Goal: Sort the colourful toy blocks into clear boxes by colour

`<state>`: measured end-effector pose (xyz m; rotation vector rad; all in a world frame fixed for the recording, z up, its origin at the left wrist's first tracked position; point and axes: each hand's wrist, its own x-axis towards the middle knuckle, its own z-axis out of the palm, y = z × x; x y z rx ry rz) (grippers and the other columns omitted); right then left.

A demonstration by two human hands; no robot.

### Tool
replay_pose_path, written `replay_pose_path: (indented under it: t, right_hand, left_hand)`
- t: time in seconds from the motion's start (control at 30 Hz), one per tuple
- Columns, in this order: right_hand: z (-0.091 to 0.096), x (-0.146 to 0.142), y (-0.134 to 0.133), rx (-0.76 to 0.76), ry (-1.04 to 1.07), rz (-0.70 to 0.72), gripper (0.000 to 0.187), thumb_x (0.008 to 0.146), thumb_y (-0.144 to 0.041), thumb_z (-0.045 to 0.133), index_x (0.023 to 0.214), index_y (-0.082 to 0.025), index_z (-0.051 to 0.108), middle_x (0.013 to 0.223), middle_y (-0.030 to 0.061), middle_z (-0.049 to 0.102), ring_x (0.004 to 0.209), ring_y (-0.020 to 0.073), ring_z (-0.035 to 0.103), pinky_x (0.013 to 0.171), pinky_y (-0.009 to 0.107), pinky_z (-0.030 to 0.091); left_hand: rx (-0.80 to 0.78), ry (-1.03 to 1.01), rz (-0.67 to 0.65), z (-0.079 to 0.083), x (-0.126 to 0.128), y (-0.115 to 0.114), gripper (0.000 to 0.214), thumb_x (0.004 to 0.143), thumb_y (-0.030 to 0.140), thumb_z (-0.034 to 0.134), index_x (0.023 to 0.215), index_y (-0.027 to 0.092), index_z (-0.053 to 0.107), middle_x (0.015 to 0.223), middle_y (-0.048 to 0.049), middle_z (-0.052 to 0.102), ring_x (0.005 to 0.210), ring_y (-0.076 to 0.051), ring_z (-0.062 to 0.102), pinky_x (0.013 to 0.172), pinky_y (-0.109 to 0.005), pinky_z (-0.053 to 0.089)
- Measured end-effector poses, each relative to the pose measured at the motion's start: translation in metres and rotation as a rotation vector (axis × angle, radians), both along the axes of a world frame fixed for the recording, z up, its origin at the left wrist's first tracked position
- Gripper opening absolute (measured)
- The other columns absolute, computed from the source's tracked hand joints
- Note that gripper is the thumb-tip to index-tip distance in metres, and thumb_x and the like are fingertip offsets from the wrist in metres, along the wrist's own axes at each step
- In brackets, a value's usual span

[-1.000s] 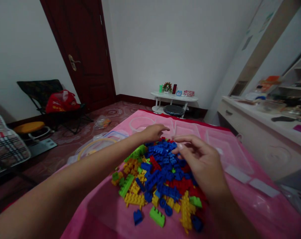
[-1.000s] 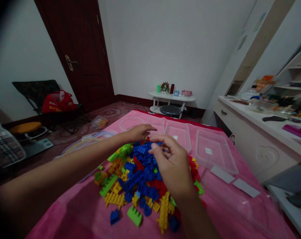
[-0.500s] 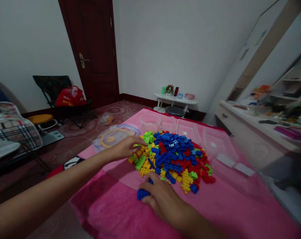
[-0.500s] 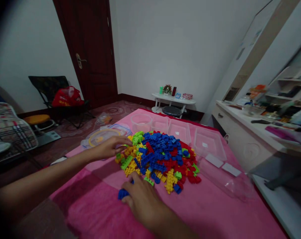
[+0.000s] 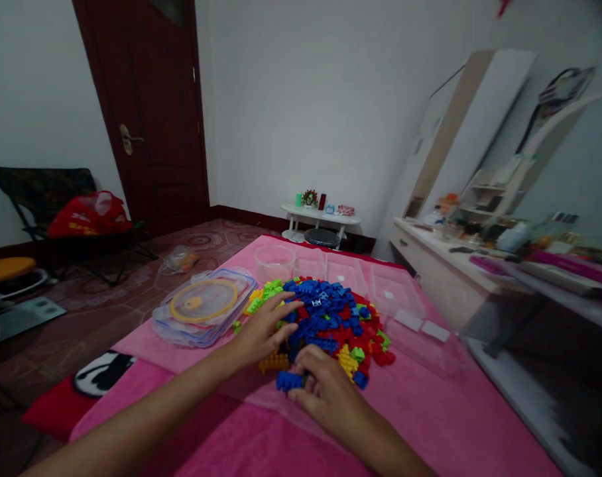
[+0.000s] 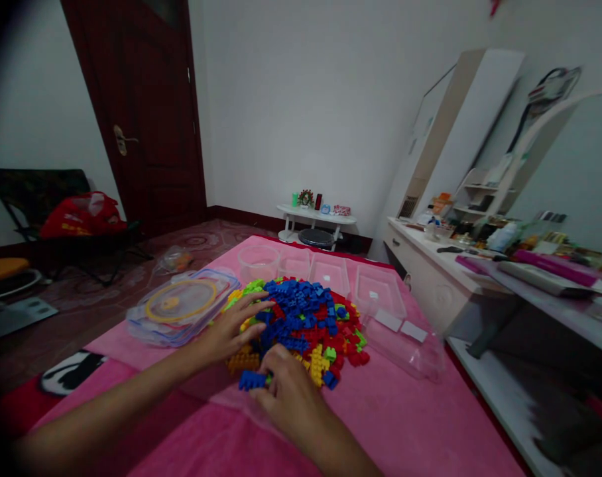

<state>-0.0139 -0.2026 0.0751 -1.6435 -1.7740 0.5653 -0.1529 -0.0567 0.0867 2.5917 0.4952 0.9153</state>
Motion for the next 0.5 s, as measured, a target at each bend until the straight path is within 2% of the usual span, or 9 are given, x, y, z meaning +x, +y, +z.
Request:
replay_pose_path:
  t: [0.1,0.17,0.3,0.4,0.5]
  right_hand:
    - [0.016,0.031,0.009,0.095,0.077,-0.126,0.012,0.072,-0.014,0.06,0.081,-0.019,0.055,0.084,-0.0014,0.052,0.06,0.0086,0.049,0.056,0.022,0.038]
    - [0.021,0.052,0.018,0.162,0.085,-0.211,0.009,0.073,-0.016,0.06,0.081,-0.018,0.056,0.085,-0.0001,0.053,0.059,0.0083,0.049,0.056,0.023,0.04]
    - [0.02,0.09,0.035,0.221,0.063,-0.3,0.021,0.072,-0.019,0.061,0.094,-0.017,0.06,0.101,0.0047,0.056,0.056,0.0077,0.049,0.054,0.024,0.043]
    - [0.025,0.118,0.049,0.267,-0.059,-0.365,0.022,0.077,-0.026,0.057,0.098,-0.019,0.062,0.102,0.0055,0.06,0.06,0.0108,0.053,0.06,0.027,0.046]
    - [0.03,0.155,0.071,0.291,-0.267,-0.431,0.021,0.081,-0.022,0.05,0.093,-0.02,0.066,0.096,0.0051,0.064,0.078,0.0165,0.059,0.074,0.03,0.046]
  left_hand:
    - [0.042,-0.054,0.07,0.001,0.027,0.005,0.044,0.09,0.041,0.043,0.132,0.027,0.047,0.141,-0.0071,0.04,0.13,-0.023,0.037,0.109,-0.042,0.032]
    - [0.078,-0.037,0.112,0.002,0.05,0.012,0.048,0.087,0.046,0.046,0.132,0.027,0.048,0.141,-0.008,0.04,0.129,-0.025,0.037,0.108,-0.044,0.031]
    - [0.134,0.063,0.165,0.0,0.094,0.027,0.053,0.08,0.055,0.053,0.127,0.029,0.054,0.137,-0.0092,0.045,0.125,-0.031,0.04,0.105,-0.051,0.029]
    - [0.104,0.078,0.231,-0.004,0.113,0.035,0.049,0.078,0.056,0.054,0.119,0.031,0.06,0.128,-0.0082,0.052,0.118,-0.03,0.046,0.102,-0.052,0.031]
    - [0.062,0.029,0.28,-0.01,0.118,0.039,0.04,0.078,0.053,0.055,0.11,0.031,0.065,0.118,-0.0063,0.057,0.11,-0.028,0.051,0.1,-0.049,0.033]
